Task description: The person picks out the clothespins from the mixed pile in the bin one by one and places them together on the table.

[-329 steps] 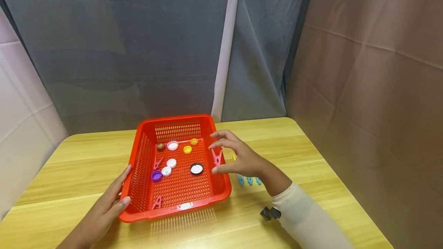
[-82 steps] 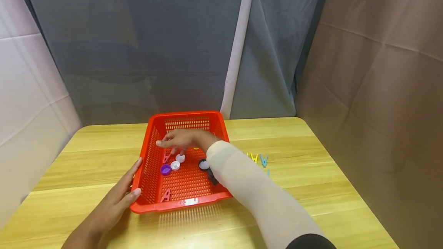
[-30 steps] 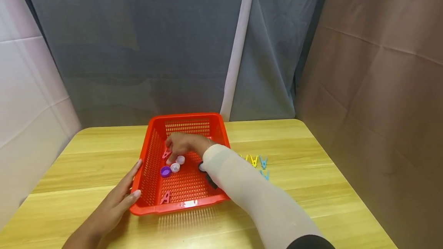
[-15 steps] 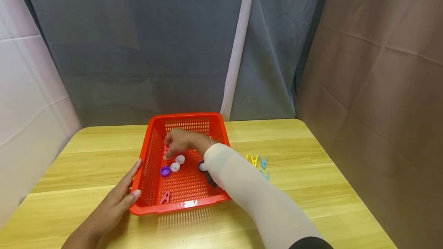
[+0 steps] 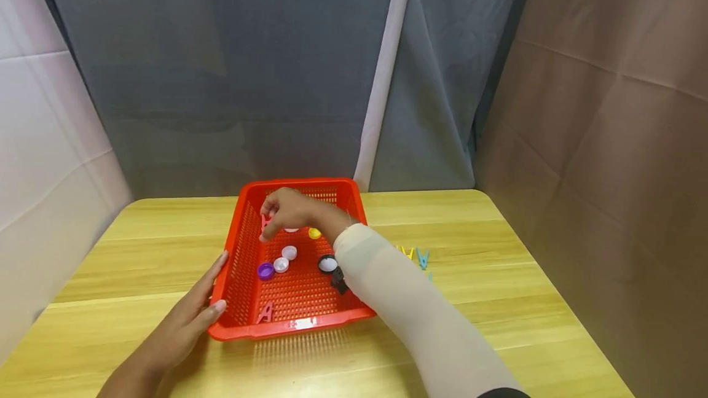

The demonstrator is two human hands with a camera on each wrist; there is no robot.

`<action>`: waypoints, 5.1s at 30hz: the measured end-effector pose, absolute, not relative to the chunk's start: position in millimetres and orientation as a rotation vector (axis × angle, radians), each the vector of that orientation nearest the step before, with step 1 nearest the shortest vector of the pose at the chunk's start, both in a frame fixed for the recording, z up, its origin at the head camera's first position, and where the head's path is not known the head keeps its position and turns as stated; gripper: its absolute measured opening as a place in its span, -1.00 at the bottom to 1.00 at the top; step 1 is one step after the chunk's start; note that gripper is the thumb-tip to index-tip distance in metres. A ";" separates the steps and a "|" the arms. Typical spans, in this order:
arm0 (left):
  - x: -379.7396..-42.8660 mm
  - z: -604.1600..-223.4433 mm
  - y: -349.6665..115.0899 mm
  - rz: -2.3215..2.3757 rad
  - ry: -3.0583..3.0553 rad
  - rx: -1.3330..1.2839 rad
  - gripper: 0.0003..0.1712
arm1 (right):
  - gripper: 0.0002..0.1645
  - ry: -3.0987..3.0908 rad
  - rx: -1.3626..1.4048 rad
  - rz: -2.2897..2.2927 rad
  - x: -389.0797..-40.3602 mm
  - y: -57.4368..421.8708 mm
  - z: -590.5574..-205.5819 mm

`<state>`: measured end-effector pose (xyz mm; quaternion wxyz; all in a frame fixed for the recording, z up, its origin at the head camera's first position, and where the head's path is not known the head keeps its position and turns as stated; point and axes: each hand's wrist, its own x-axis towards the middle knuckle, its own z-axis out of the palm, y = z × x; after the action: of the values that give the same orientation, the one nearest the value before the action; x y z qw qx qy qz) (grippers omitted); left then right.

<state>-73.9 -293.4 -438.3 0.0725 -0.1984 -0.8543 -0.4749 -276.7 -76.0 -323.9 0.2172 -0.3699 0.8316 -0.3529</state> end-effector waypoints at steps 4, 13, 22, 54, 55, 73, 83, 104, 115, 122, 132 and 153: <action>-72.9 -438.9 -294.3 -1.456 -2.564 -0.610 -0.06 | -0.45 2.235 -1.057 -1.028 -274.7 -75.1 -313.7; -74.3 -441.8 -296.3 -1.473 -2.557 -0.614 -0.05 | -0.39 2.220 -1.074 -1.009 -263.3 -66.1 -287.1; -74.9 -442.2 -295.4 -1.470 -2.552 -0.614 -0.05 | -0.51 2.495 -1.139 -0.908 -246.6 -45.0 -262.5; -70.1 -439.9 -298.2 -1.452 -2.572 -0.596 -0.05 | -0.47 2.536 -1.459 -1.115 -195.0 85.1 -290.8; -70.3 -439.9 -298.0 -1.449 -2.574 -0.594 -0.06 | -0.47 2.537 -1.464 -1.115 -193.1 89.3 -294.7; -69.0 -442.4 -300.7 -1.465 -2.557 -0.608 -0.06 | -0.48 2.617 -1.314 -1.223 -166.6 162.2 -361.8; -70.1 -443.6 -301.5 -1.447 -2.536 -0.636 -0.05 | -0.44 2.619 -1.156 -1.191 -164.1 198.2 -394.3; -68.5 -440.4 -301.1 -1.416 -2.587 -0.590 -0.06 | -0.46 2.620 -0.927 -1.019 -174.5 220.9 -434.1; -67.4 -439.0 -300.4 -1.423 -2.606 -0.576 -0.07 | -0.43 2.646 -0.941 -0.888 -172.3 222.1 -438.9; -65.0 -441.8 -301.3 -1.431 -2.626 -0.555 -0.07 | -0.39 2.653 -0.948 -0.842 -171.2 221.0 -439.1; -65.7 -439.4 -300.9 -1.421 -2.604 -0.584 -0.07 | -0.41 2.640 -0.928 -0.849 -169.5 218.7 -437.5; -66.7 -437.9 -300.6 -1.415 -2.610 -0.568 -0.07 | -0.23 2.594 -0.926 -0.864 -169.3 220.8 -436.8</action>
<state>-66.7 -300.6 -437.9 0.0593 -0.1875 -0.8620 -0.4672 -169.3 220.8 -436.8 0.1269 -0.3183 0.8913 -0.2968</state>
